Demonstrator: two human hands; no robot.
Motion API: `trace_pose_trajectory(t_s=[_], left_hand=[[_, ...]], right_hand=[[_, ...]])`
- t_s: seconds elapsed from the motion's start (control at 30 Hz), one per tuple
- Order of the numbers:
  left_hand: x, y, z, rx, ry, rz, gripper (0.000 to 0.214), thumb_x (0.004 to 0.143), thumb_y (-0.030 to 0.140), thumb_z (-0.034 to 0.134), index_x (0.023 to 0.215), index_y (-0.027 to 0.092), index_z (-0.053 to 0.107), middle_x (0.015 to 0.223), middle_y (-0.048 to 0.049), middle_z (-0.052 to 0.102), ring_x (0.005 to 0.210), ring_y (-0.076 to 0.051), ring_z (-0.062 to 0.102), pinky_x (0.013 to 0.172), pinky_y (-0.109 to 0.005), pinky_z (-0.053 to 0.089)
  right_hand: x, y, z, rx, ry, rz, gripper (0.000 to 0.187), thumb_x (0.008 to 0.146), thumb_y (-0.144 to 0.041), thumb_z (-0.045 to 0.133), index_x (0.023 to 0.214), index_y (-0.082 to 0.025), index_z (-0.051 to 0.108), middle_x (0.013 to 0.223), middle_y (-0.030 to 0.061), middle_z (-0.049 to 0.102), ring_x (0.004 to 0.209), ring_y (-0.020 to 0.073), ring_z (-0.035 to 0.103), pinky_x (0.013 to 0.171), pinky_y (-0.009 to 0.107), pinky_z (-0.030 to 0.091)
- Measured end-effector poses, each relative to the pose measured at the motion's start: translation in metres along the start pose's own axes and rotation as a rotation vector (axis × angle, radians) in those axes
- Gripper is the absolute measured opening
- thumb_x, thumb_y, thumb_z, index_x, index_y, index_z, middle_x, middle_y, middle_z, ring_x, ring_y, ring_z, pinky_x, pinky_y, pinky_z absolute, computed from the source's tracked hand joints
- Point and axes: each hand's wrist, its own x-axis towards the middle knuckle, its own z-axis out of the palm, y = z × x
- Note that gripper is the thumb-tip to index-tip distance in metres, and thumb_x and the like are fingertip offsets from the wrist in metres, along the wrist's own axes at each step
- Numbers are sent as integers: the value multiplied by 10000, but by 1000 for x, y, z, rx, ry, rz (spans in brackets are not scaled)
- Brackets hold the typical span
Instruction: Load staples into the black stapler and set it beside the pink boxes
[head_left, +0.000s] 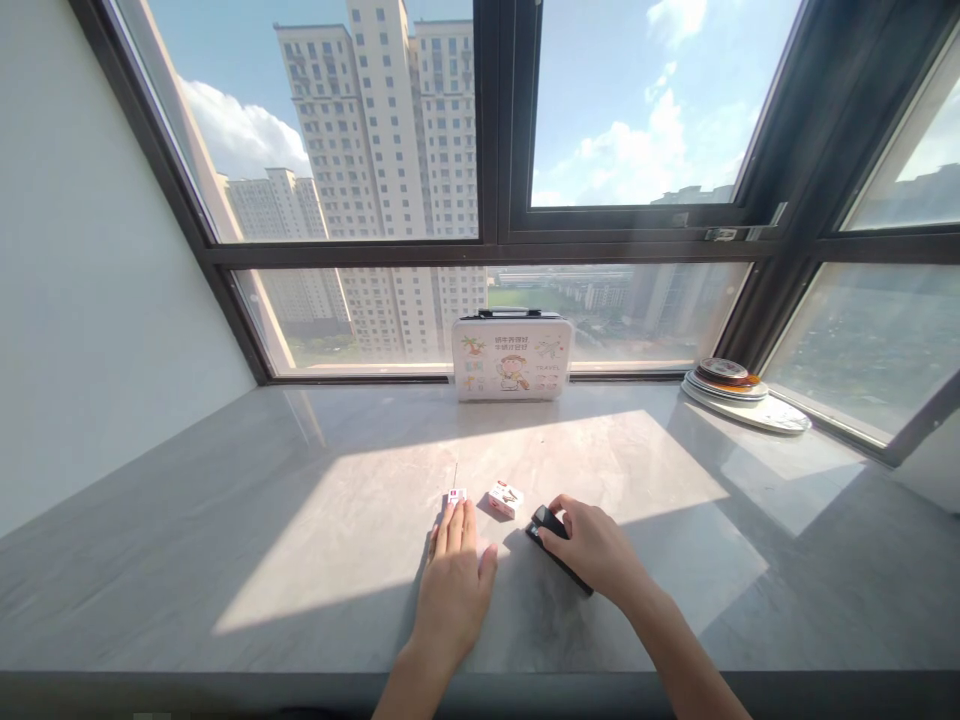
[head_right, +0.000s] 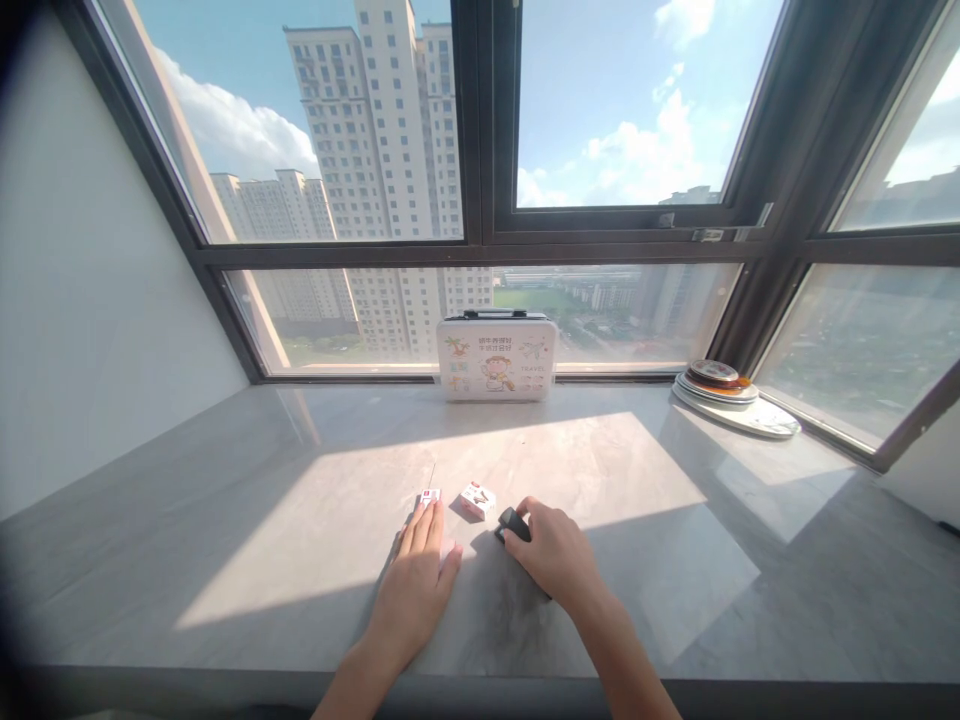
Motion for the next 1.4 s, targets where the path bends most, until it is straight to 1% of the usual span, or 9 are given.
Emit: trace_pose_trajectory(t_s=[0.2, 0.37, 0.47, 0.6, 0.77, 0.93, 1.1, 1.2, 1.4], left_hand=[[5, 25, 15, -6, 95, -2, 584, 1043, 376, 374, 1570, 124, 373, 1558, -156, 465, 1486, -317, 362, 1209, -498, 335], [11, 32, 21, -15, 135, -21, 590, 1038, 349, 403, 1568, 94, 358, 1558, -190, 443, 1462, -327, 385, 1185, -491, 367], [16, 34, 19, -35, 132, -2, 582, 1038, 318, 409, 1581, 121, 340, 1537, -173, 464, 1446, -312, 405, 1167, -471, 394], [17, 36, 15, -48, 122, 32, 513, 1045, 275, 405, 1555, 221, 409, 1452, -129, 533, 1404, -280, 449, 1137, -450, 430], [8, 33, 13, -67, 135, 43, 482, 1044, 212, 387, 1521, 240, 456, 1415, -119, 543, 1356, -255, 490, 1105, -433, 464], [-7, 3, -1, -88, 140, 24, 485, 1063, 220, 351, 1544, 237, 413, 1437, -116, 505, 1402, -250, 438, 1152, -446, 428], [-13, -57, -23, -21, 140, 11, 475, 1064, 252, 349, 1527, 264, 451, 1391, -105, 546, 1339, -255, 500, 1128, -436, 455], [-11, -88, -28, 27, 185, 1, 467, 1063, 262, 342, 1507, 268, 482, 1368, -106, 564, 1302, -263, 530, 1100, -439, 479], [-1, -107, -24, -8, 170, -45, 460, 1065, 271, 329, 1495, 324, 485, 1392, -60, 561, 1318, -221, 524, 1074, -383, 504]], right_hand=[[39, 12, 13, 158, 141, 115, 246, 849, -476, 676, 919, -240, 667, 719, -4, 656, 682, 168, 585, 597, 267, 314], [65, -2, 27, 285, 73, 74, 272, 815, -466, 724, 896, -216, 652, 734, 2, 667, 713, 164, 598, 624, 256, 375], [56, -5, 33, 394, -29, 65, 336, 833, -518, 711, 959, -214, 642, 755, 4, 676, 691, 158, 613, 602, 245, 418], [23, -1, 39, 532, -217, 74, 471, 920, -645, 556, 1117, -224, 634, 694, -22, 625, 558, 150, 596, 502, 248, 460], [-7, -5, 52, 847, -306, 36, 570, 920, -676, 560, 1280, -237, 609, 808, -6, 612, 689, 177, 633, 570, 281, 569], [-11, -38, 71, 890, -308, -58, 540, 956, -642, 534, 1267, -216, 647, 845, 21, 657, 680, 172, 612, 567, 279, 569], [-1, -92, 103, 936, -310, -132, 452, 983, -572, 509, 1247, -238, 662, 857, 19, 653, 704, 181, 618, 549, 274, 559], [7, -116, 123, 916, -289, -99, 411, 979, -553, 507, 1167, -234, 686, 853, 23, 640, 687, 179, 617, 532, 269, 550], [14, -126, 139, 872, -231, -52, 398, 986, -556, 478, 1123, -244, 685, 855, 23, 624, 573, 145, 569, 489, 264, 513]])
